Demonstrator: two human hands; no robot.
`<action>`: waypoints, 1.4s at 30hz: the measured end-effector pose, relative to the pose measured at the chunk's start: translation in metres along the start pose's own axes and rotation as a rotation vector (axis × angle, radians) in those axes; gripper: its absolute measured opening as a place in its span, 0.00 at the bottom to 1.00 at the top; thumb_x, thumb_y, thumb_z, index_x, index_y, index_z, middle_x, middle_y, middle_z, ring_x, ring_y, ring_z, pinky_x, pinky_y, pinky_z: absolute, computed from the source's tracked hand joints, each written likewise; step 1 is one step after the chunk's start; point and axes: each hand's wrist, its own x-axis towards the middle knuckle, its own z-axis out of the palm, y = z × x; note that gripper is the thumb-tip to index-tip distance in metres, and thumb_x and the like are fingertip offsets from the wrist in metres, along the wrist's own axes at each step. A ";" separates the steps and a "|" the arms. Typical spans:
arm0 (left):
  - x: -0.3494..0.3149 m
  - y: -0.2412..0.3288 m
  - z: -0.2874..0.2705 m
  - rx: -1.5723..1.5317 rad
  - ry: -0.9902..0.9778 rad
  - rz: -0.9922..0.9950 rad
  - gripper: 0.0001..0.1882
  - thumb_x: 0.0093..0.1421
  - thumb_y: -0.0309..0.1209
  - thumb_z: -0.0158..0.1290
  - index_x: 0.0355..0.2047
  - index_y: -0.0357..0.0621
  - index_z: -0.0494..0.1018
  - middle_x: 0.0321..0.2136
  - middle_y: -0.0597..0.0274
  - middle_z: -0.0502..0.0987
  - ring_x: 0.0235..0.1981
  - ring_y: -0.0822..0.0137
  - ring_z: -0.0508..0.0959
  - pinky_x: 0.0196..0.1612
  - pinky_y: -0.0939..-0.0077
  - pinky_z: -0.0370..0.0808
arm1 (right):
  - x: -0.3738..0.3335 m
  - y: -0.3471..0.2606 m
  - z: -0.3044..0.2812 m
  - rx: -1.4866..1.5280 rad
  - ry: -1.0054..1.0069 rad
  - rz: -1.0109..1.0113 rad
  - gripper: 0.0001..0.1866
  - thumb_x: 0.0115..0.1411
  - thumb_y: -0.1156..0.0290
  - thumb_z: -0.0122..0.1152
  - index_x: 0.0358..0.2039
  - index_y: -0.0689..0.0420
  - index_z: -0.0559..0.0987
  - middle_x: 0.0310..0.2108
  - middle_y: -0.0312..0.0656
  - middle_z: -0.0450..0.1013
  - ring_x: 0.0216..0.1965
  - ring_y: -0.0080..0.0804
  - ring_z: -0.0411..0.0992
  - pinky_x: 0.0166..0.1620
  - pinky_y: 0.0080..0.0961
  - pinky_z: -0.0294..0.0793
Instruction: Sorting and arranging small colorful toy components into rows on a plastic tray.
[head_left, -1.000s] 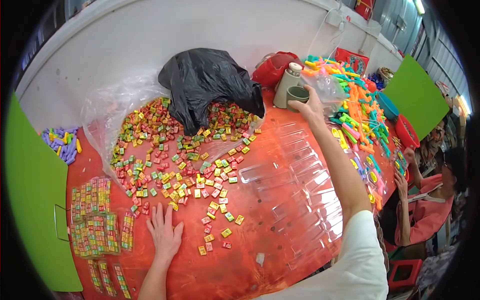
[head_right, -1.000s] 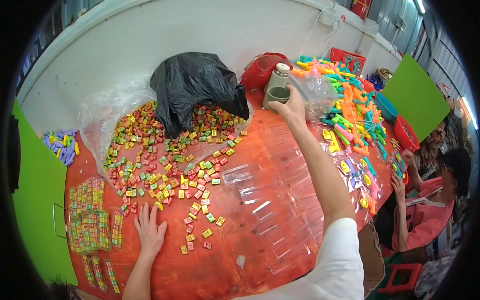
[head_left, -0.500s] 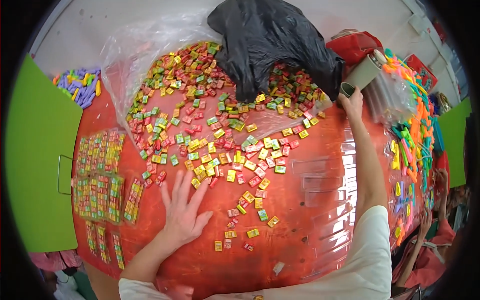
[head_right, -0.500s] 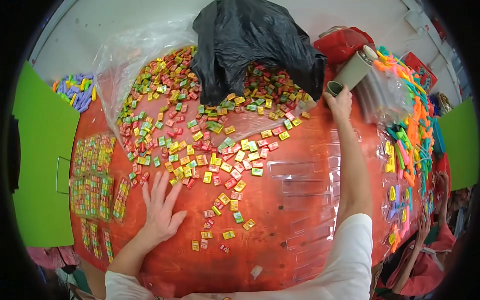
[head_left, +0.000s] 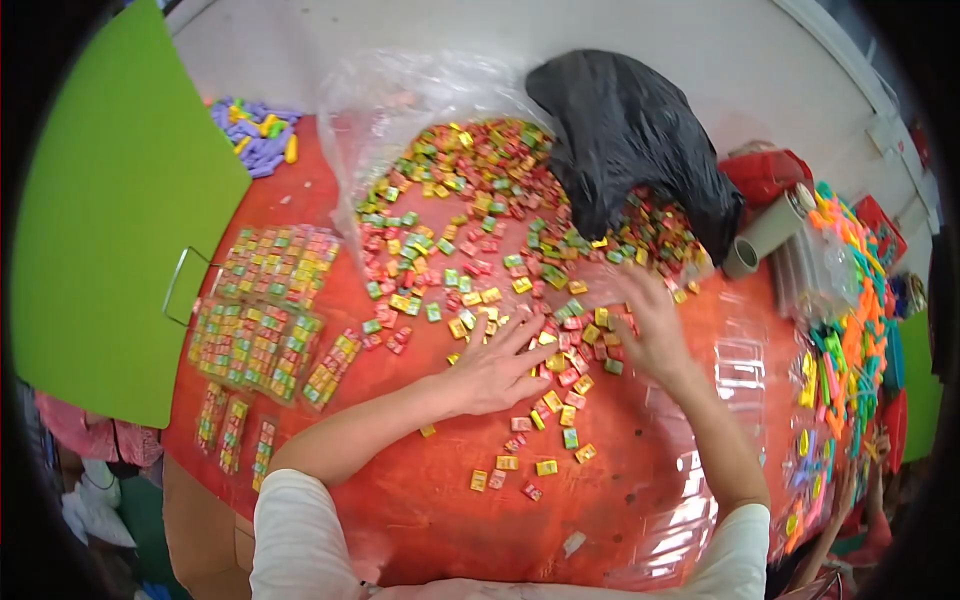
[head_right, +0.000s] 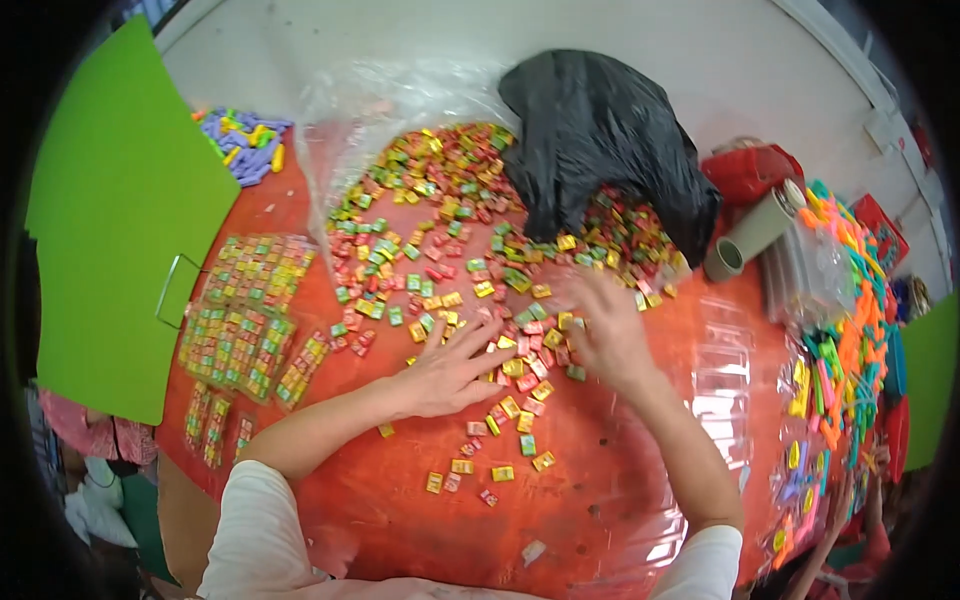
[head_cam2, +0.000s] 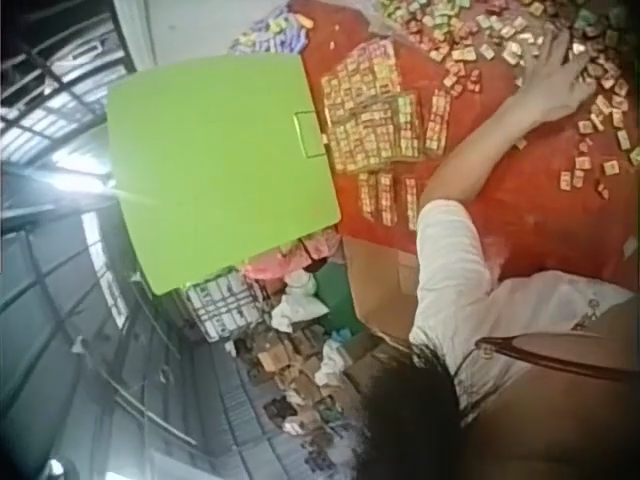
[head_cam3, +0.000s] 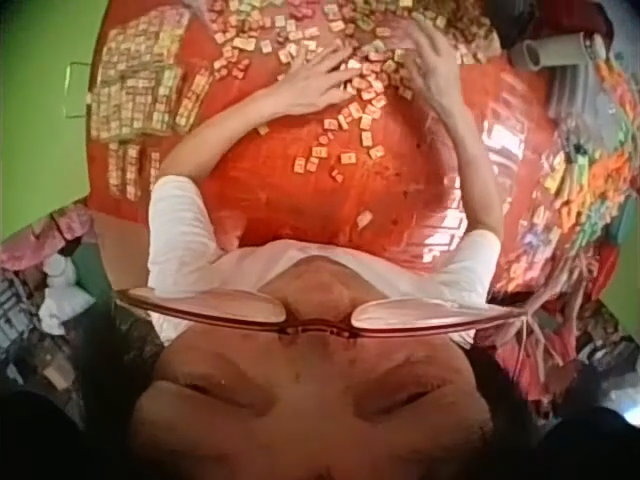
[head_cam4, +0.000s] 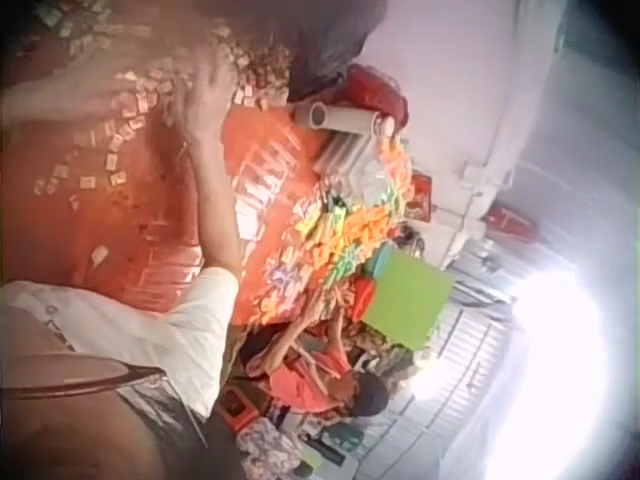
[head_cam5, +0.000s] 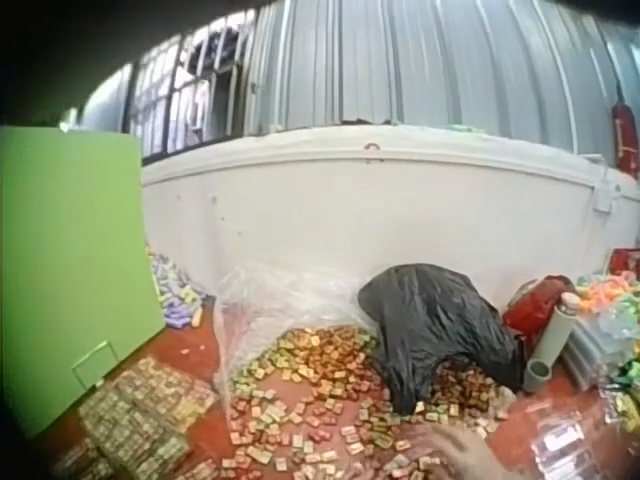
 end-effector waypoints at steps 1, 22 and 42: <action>0.001 -0.005 -0.004 -0.045 0.009 0.002 0.32 0.67 0.52 0.47 0.67 0.52 0.63 0.71 0.49 0.54 0.71 0.44 0.55 0.68 0.29 0.44 | 0.010 -0.007 0.010 0.050 -0.042 -0.052 0.25 0.53 0.75 0.66 0.53 0.59 0.74 0.59 0.54 0.68 0.58 0.55 0.67 0.60 0.46 0.66; 0.142 -0.103 -0.031 0.021 0.096 -0.419 0.38 0.62 0.53 0.45 0.70 0.53 0.56 0.73 0.52 0.49 0.73 0.41 0.46 0.65 0.29 0.46 | 0.116 0.064 0.183 -0.010 0.113 0.211 0.31 0.64 0.57 0.57 0.62 0.62 0.68 0.62 0.58 0.64 0.66 0.55 0.60 0.66 0.44 0.60; -0.115 0.035 0.012 -0.041 0.119 -0.139 0.34 0.65 0.52 0.48 0.69 0.58 0.59 0.72 0.53 0.52 0.71 0.42 0.54 0.66 0.28 0.48 | -0.068 -0.162 0.060 -0.167 -0.207 0.128 0.32 0.61 0.55 0.60 0.64 0.51 0.67 0.62 0.41 0.67 0.65 0.39 0.62 0.63 0.50 0.57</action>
